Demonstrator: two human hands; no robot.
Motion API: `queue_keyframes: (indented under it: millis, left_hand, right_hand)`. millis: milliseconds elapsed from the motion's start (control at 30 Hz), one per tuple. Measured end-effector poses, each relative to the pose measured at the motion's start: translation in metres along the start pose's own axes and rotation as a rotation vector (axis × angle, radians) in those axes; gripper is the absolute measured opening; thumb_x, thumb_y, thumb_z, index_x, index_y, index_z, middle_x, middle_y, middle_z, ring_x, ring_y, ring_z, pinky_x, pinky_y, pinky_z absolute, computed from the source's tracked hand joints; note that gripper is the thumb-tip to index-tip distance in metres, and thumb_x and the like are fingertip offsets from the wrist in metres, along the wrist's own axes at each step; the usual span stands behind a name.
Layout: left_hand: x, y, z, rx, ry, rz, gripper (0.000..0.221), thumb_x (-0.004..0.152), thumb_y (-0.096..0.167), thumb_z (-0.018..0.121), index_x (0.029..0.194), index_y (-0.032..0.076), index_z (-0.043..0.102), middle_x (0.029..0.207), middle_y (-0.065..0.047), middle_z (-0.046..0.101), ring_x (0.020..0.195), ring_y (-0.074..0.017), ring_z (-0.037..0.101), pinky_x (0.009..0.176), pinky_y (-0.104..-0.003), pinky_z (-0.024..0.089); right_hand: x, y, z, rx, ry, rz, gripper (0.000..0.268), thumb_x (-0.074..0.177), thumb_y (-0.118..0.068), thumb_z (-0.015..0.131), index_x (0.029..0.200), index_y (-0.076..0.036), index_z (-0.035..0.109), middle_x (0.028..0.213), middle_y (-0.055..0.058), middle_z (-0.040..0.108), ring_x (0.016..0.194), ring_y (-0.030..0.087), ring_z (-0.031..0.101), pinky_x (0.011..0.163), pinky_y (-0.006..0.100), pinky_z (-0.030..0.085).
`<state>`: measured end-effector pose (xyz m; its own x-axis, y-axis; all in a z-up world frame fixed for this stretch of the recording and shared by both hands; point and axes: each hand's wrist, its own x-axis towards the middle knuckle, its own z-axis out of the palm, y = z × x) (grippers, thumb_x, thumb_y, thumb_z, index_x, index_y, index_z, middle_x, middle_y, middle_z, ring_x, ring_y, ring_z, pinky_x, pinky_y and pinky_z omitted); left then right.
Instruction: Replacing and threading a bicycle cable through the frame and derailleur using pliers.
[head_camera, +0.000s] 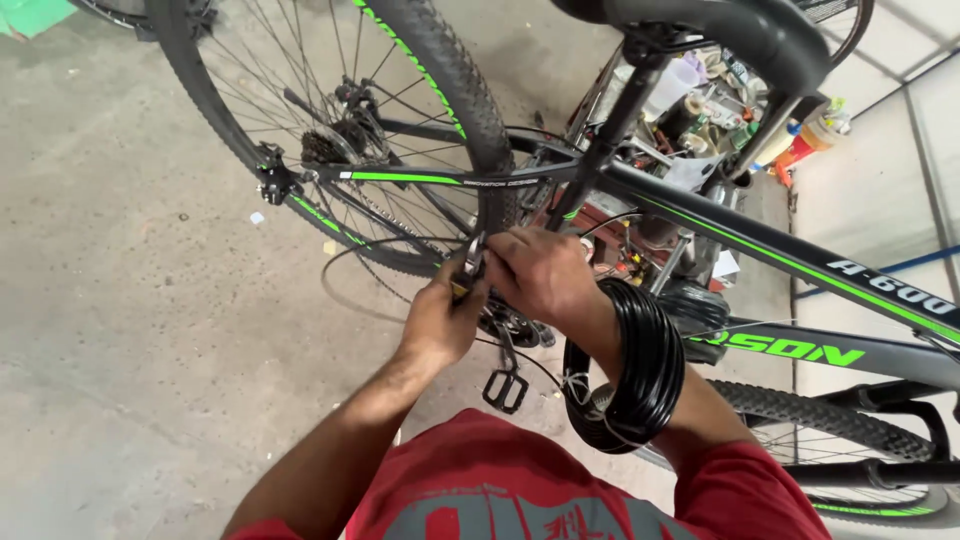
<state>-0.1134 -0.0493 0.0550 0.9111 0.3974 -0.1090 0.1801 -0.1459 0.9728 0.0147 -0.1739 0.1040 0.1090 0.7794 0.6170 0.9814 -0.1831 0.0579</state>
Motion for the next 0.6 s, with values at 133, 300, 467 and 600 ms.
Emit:
queue_keyframes:
  millis: [133, 300, 467, 600]
  left_hand:
    - [0.005, -0.011, 0.008, -0.007, 0.030, 0.110, 0.047, 0.096, 0.026, 0.071, 0.140, 0.015, 0.060, 0.120, -0.026, 0.073, 0.121, -0.0446, 0.066, 0.097, -0.054, 0.058]
    - [0.008, -0.023, 0.013, -0.107, 0.003, 0.146, 0.040, 0.090, 0.027, 0.080, 0.126, 0.015, 0.065, 0.105, -0.019, 0.073, 0.106, -0.0349, 0.072, 0.088, -0.048, 0.059]
    - [0.027, -0.034, 0.033, -0.118, 0.034, 0.093, 0.030, 0.084, 0.032, 0.085, 0.105, 0.016, 0.070, 0.085, -0.011, 0.074, 0.087, -0.0245, 0.074, 0.076, -0.039, 0.061]
    - [0.030, -0.032, 0.033, -0.109, 0.026, 0.049, 0.025, 0.082, 0.031, 0.083, 0.101, 0.017, 0.073, 0.085, -0.012, 0.075, 0.083, -0.0247, 0.075, 0.070, -0.041, 0.059]
  right_hand:
    - [-0.004, -0.005, -0.009, 0.029, 0.003, 0.001, 0.015, 0.102, -0.025, 0.063, 0.095, -0.013, 0.070, 0.069, 0.004, 0.059, 0.063, 0.028, 0.068, 0.055, 0.037, 0.056]
    - [-0.005, -0.002, -0.014, 0.081, 0.017, -0.064, 0.018, 0.103, -0.024, 0.059, 0.096, -0.010, 0.069, 0.070, 0.007, 0.058, 0.063, 0.031, 0.067, 0.056, 0.040, 0.056]
    - [-0.003, 0.004, -0.013, 0.113, 0.029, -0.104, 0.024, 0.106, -0.028, 0.056, 0.094, -0.011, 0.068, 0.069, 0.005, 0.056, 0.061, 0.030, 0.066, 0.056, 0.038, 0.055]
    - [-0.002, 0.004, -0.009, 0.113, 0.046, -0.127, 0.026, 0.107, -0.026, 0.054, 0.093, -0.010, 0.068, 0.069, 0.005, 0.055, 0.059, 0.030, 0.064, 0.054, 0.039, 0.054]
